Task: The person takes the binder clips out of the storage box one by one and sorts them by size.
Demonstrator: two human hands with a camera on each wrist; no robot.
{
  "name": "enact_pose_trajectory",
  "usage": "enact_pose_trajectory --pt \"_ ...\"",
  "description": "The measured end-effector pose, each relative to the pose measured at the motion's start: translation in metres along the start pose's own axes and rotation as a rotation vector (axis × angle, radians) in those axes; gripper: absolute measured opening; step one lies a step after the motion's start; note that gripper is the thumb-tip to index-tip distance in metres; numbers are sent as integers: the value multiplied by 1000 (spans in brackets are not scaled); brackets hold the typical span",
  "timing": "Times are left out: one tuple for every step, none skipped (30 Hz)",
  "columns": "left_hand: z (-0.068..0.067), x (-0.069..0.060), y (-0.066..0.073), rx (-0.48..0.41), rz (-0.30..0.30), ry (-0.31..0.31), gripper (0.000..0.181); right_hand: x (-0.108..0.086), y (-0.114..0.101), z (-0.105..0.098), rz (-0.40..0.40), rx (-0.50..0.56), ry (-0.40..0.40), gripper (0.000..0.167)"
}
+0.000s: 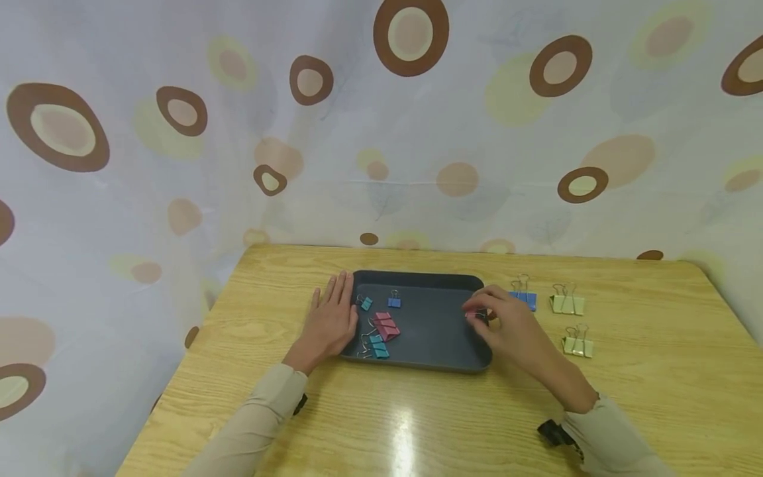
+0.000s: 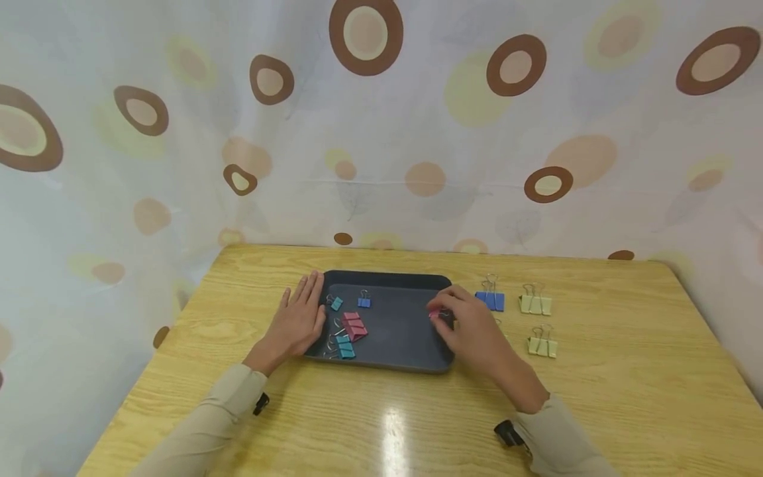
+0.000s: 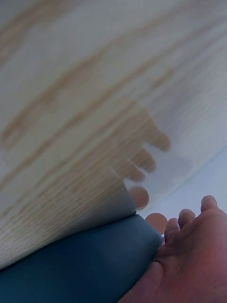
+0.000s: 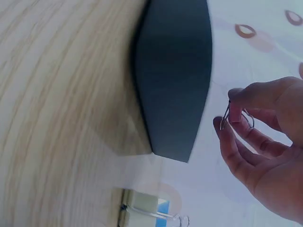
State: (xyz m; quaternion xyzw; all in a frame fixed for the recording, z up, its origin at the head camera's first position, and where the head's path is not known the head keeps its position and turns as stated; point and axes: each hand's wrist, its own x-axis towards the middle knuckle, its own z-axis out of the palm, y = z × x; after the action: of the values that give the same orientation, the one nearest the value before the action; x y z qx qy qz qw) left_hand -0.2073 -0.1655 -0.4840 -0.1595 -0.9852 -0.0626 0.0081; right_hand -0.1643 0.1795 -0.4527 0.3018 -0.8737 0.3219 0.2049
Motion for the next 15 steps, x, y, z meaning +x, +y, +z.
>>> enact_pose_trajectory --pt "0 0 0 1 -1 0 64 -1 0 -2 8 23 6 24" --pt "0 0 0 2 -2 -1 64 -3 0 -4 16 43 12 25" --pt "0 0 -1 1 -2 0 64 -4 0 -6 22 63 19 25" --pt "0 0 -1 3 -2 -2 64 -6 0 -7 31 82 26 26" --pt "0 0 -1 2 -1 -3 64 -8 0 -9 39 94 33 27" --pt "0 0 -1 1 0 -3 64 -10 0 -10 48 108 39 28" --pt "0 0 -1 -1 0 -6 64 -12 0 -12 59 118 44 28" --pt "0 0 -1 -1 -1 -9 64 -14 0 -13 68 125 50 28" --pt "0 0 -1 -1 -2 -11 64 -16 0 -14 77 127 55 28" --pt "0 0 -1 -2 -3 -13 64 -18 0 -15 86 131 61 28" --pt "0 0 -1 0 -4 -15 64 -20 1 -15 91 138 69 28" --pt "0 0 -1 -1 -5 -16 64 -22 1 -16 96 150 75 28" --pt "0 0 -1 0 -7 -19 65 -24 2 -16 102 162 79 28" --pt "0 0 -1 2 -8 -20 65 -26 3 -16 109 176 82 28" --pt "0 0 0 3 -9 -23 65 -29 4 -17 121 189 82 28"
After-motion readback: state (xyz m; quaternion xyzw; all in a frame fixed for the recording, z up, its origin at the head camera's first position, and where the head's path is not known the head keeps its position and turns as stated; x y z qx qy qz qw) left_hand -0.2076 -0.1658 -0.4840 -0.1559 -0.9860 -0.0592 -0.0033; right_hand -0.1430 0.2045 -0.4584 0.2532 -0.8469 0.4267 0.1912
